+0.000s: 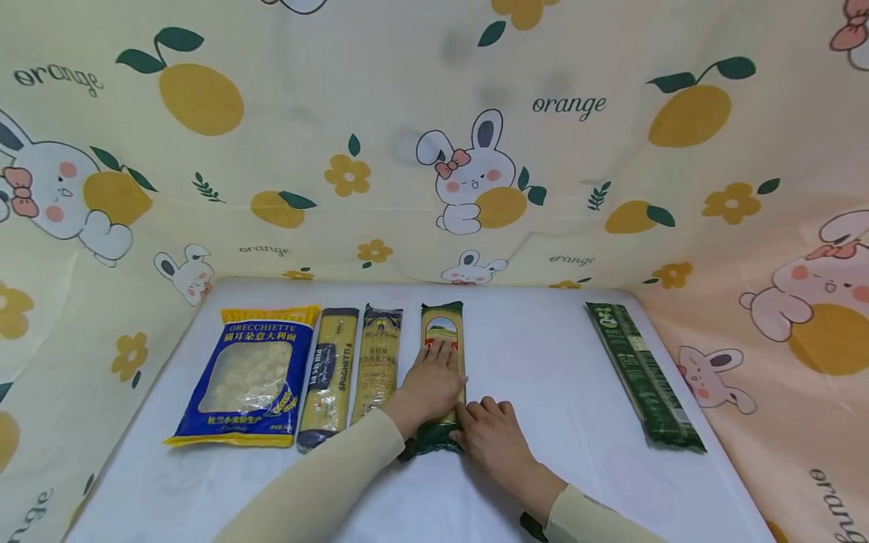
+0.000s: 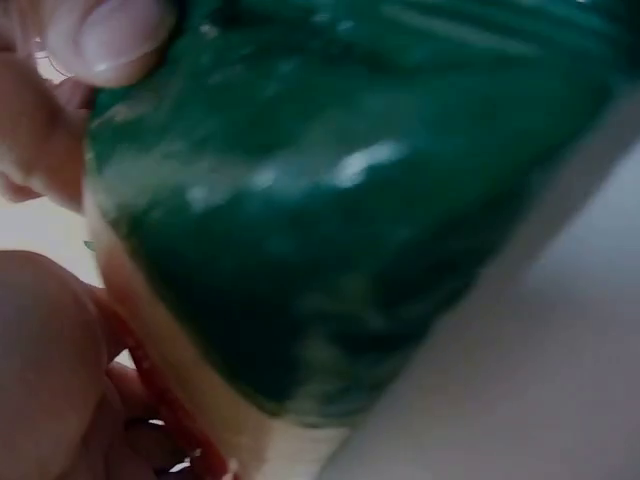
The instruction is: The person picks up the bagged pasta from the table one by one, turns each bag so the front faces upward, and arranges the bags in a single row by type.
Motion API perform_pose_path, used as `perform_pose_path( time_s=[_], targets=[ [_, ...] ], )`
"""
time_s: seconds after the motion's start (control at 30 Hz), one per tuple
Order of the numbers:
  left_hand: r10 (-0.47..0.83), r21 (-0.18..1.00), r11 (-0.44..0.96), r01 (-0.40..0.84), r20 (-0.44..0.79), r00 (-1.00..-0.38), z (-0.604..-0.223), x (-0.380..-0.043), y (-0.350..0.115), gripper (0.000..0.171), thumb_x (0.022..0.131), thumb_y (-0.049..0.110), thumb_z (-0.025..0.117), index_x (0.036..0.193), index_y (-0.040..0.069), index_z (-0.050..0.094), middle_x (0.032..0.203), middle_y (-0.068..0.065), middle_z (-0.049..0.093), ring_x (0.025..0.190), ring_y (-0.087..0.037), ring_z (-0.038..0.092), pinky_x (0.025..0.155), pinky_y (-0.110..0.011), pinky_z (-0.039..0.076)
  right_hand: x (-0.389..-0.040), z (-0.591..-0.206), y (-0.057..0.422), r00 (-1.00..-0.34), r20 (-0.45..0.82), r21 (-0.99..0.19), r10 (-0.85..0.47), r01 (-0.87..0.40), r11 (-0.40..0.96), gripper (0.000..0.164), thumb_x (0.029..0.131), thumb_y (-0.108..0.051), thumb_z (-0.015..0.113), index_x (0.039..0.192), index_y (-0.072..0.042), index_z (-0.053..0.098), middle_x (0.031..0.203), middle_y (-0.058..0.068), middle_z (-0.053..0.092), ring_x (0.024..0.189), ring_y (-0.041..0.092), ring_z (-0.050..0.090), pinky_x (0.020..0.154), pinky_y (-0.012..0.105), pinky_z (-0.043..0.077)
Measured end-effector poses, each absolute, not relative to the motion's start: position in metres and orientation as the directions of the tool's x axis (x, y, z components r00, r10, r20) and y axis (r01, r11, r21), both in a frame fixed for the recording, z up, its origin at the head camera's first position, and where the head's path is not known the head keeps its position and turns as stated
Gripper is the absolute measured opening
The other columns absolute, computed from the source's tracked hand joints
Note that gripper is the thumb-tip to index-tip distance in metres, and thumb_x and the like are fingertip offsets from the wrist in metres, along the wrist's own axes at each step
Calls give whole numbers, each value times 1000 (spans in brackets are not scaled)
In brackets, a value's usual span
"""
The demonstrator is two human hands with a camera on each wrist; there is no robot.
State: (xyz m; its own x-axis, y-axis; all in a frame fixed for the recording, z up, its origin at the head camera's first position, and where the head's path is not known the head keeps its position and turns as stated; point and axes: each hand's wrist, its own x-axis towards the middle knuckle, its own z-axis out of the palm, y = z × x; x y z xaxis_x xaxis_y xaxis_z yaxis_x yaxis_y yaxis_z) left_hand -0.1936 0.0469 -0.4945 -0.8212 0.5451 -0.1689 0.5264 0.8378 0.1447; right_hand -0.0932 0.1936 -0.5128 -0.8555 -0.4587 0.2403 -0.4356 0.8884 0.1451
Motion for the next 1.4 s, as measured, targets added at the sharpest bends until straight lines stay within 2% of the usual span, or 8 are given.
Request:
perform_pose_path(
  time_s=[0.07,0.23,0.5,0.73,0.93,1.1,1.27,1.4],
  targets=[
    [550,132,835,535,-163,-819,-496,-194,44,66,115,43,39,163,0,33,173,-19,24,163,-35,18,129,-52,24,-93,-509,194,-874,200,101,-442,-430,897,45,96,-46,74,125,-11,74,91,-3,65,86,18,52,75,37,40],
    [550,83,835,544,-168,-818,-501,-190,38,68,114,45,38,164,1,31,174,-18,21,163,-35,15,129,-53,23,-95,-499,210,-901,168,-8,-399,-406,914,41,99,-44,71,121,-10,75,98,2,70,94,23,59,80,43,44],
    [531,87,847,525,-195,-825,-504,-189,28,67,115,45,35,166,3,27,176,-17,17,164,-34,10,130,-53,19,-113,-495,284,-887,363,-9,-286,-310,951,33,97,-33,77,113,-4,74,101,12,72,95,34,63,84,55,48],
    [529,91,848,522,-209,-822,-505,-191,20,66,115,46,34,167,4,26,176,-16,15,164,-34,6,130,-54,18,-125,-490,354,-951,287,-45,-112,-131,990,44,101,-33,71,126,4,67,118,25,69,111,48,60,91,68,44],
    [532,113,847,520,-207,-821,-509,-191,19,68,115,48,32,168,5,22,176,-15,13,164,-33,6,130,-55,17,-128,-497,409,-986,163,-115,38,19,993,62,104,-35,65,141,13,51,137,39,54,124,63,47,100,79,36],
    [530,117,848,517,-207,-822,-509,-191,19,69,115,48,33,168,5,22,177,-15,13,165,-33,7,130,-54,18,-125,-506,438,-992,16,-138,125,122,983,87,106,-50,58,152,19,31,148,48,34,132,70,34,104,84,28],
    [518,117,855,505,-218,-827,-511,-191,20,69,115,49,31,169,6,19,177,-13,11,165,-31,4,131,-53,16,-123,-514,445,-971,-153,-181,182,209,961,111,103,-74,38,160,16,8,160,49,7,144,75,5,107,89,7],
    [519,117,855,506,-222,-826,-511,-191,20,69,115,49,30,169,7,20,177,-13,11,165,-31,4,131,-53,15,-125,-517,444,-953,-215,-186,213,254,949,116,101,-81,29,161,14,0,161,47,-5,141,78,-11,101,93,-2]
  ],
)
